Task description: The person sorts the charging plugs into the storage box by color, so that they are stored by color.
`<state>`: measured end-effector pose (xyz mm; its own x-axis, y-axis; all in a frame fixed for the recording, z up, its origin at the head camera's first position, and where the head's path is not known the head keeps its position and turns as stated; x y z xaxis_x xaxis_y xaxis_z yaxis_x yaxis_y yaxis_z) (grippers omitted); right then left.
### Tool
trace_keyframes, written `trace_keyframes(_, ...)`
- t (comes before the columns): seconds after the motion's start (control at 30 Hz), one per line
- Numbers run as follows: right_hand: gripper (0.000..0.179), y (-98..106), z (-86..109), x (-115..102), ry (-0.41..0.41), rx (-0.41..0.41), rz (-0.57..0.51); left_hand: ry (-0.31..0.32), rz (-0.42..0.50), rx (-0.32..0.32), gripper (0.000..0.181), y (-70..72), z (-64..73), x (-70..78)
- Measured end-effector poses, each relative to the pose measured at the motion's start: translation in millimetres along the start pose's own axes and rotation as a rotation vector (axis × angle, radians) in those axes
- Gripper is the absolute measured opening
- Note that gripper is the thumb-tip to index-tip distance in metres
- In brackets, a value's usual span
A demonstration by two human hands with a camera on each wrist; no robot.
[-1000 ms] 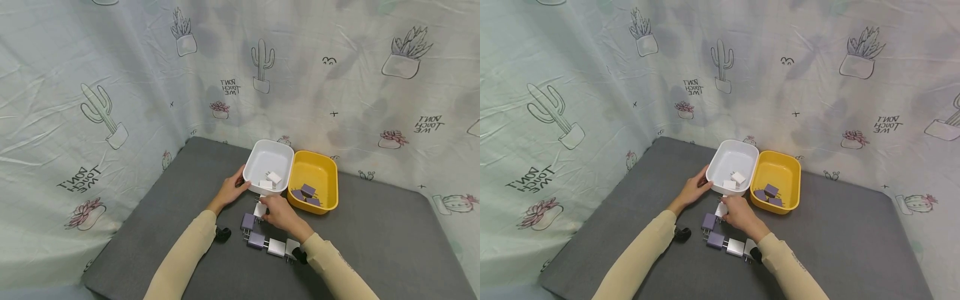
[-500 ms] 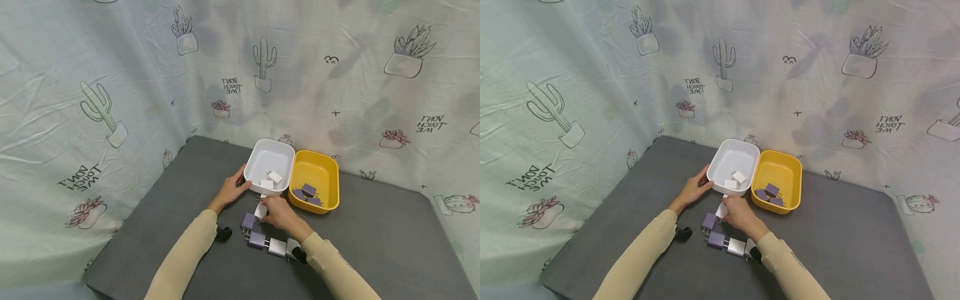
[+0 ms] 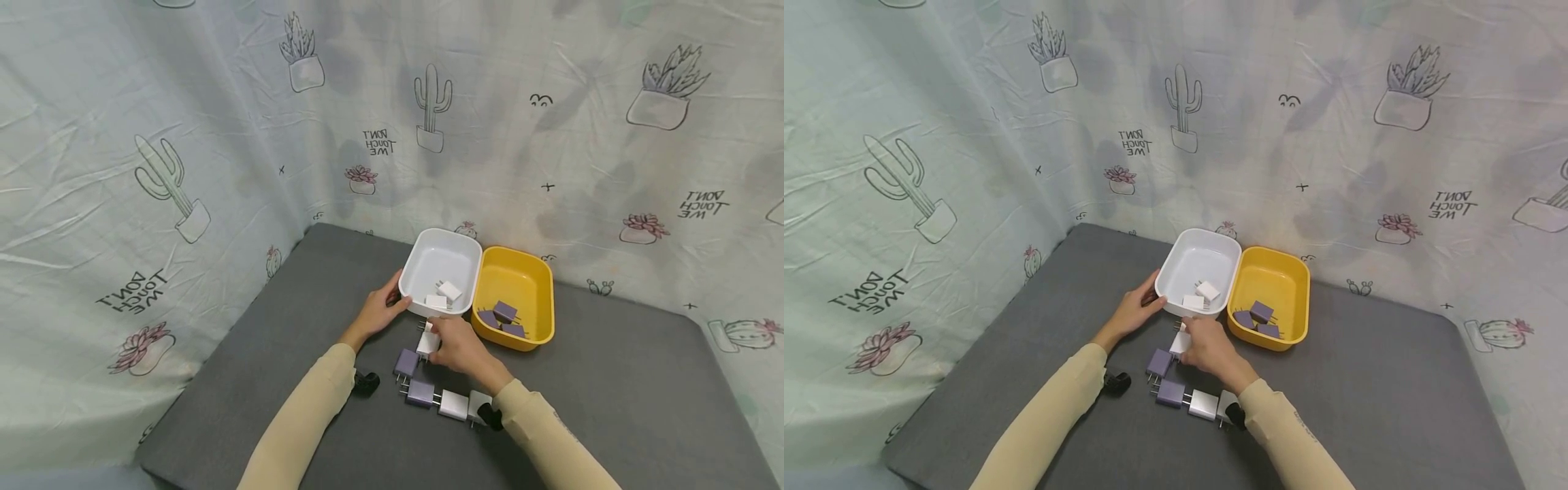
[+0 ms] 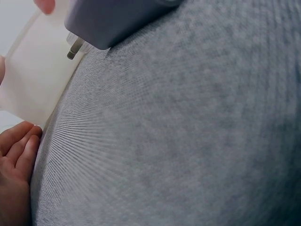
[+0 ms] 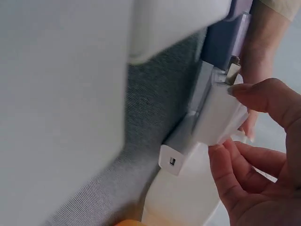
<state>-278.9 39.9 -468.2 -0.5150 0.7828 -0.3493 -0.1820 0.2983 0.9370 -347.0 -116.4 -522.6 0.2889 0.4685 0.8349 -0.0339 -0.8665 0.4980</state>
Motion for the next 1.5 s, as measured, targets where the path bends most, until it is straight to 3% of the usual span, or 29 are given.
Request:
trace_keyframes(0.2, 0.062, 24, -0.3, -1, 0.045, 0.103, -0.117, -0.025, -0.012, 0.009, 0.073, 1.7, -0.1, 3.0)
trace_keyframes(0.47, 0.064, 46, -8.8, 12, 0.076, 0.198, -0.277, 0.000, 0.014, -0.009, 0.074, 0.5, -0.6, 4.6)
trace_keyframes(0.67, 0.064, 54, -18.1, 16, 0.084, 0.265, -0.299, 0.016, 0.021, -0.012, 0.074, 0.1, -0.9, 4.5)
trace_keyframes(0.83, 0.063, 60, -33.0, 27, 0.003, 0.321, -0.270, 0.007, 0.036, -0.019, 0.074, -0.6, -3.0, 4.9)
trace_keyframes(1.0, 0.064, 64, -51.8, 37, -0.086, 0.300, -0.200, -0.007, 0.038, -0.013, 0.074, 0.6, -3.0, 5.6)
trace_keyframes(1.27, 0.065, 52, -67.7, 62, -0.260, 0.167, -0.248, 0.014, 0.029, -0.022, 0.073, -0.4, -0.9, 4.6)
trace_keyframes(1.5, 0.062, 39, -78.5, 66, -0.276, 0.118, -0.211, 0.025, 0.050, 0.005, 0.072, -0.8, 1.9, 1.4)
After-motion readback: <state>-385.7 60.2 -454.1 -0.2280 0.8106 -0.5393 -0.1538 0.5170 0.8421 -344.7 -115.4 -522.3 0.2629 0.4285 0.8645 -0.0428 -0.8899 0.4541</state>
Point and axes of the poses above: each hand's wrist, its own z-axis away from the middle knuckle, its own y-axis out of the back of the hand, x = y × z, the point moved 8 cm from there along -z, towards the middle knuckle, and after that the axes turned 2 degrees about y, right-handed, at the moved point
